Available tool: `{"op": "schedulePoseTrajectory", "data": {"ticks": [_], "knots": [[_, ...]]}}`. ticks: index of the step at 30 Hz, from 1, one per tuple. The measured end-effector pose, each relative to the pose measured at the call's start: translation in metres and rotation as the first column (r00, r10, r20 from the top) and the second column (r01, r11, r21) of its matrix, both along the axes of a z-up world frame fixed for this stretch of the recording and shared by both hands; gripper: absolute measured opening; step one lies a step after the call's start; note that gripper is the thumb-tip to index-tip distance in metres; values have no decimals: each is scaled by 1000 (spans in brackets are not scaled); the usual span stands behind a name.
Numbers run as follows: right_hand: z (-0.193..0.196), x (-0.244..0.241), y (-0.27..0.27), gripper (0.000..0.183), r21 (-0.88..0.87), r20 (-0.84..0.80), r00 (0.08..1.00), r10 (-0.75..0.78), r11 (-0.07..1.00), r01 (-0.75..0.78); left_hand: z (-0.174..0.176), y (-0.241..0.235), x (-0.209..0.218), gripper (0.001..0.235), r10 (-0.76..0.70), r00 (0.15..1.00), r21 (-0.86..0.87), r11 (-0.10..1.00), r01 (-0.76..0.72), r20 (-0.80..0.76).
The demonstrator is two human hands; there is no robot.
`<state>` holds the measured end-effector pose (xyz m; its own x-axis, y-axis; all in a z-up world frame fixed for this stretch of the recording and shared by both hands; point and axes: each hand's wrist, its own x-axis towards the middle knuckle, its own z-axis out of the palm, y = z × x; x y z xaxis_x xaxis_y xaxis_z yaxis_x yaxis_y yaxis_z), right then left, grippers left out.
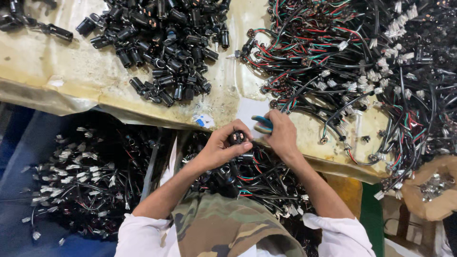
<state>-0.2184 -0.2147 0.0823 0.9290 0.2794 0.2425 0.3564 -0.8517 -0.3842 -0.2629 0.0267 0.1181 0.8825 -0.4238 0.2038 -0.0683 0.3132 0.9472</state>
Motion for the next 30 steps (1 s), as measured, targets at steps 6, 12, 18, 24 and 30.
{"op": "schedulePoseTrajectory", "data": {"ticks": [6, 12, 18, 24, 30], "knots": [[15, 4, -6, 27, 209, -284, 958, -31, 973, 93, 6, 2, -7, 22, -14, 999, 91, 996, 11, 32], [18, 11, -2, 35, 41, -308, 951, 3, 999, 10, 4, 3, -7, 23, -16, 1000, 164, 986, 20, -27], [6, 6, 5, 35, -49, -206, 978, 40, 998, -51, 3, 3, -5, 23, -56, 996, 94, 994, 62, -71], [46, -13, 7, 27, 328, -210, 962, 172, 940, -96, 12, 3, -3, 22, -18, 999, 91, 996, 14, 48], [107, -44, 0, 20, 582, 12, 874, 486, 707, -401, 16, -4, -3, 27, -213, 928, 307, 945, 116, 305]]}}
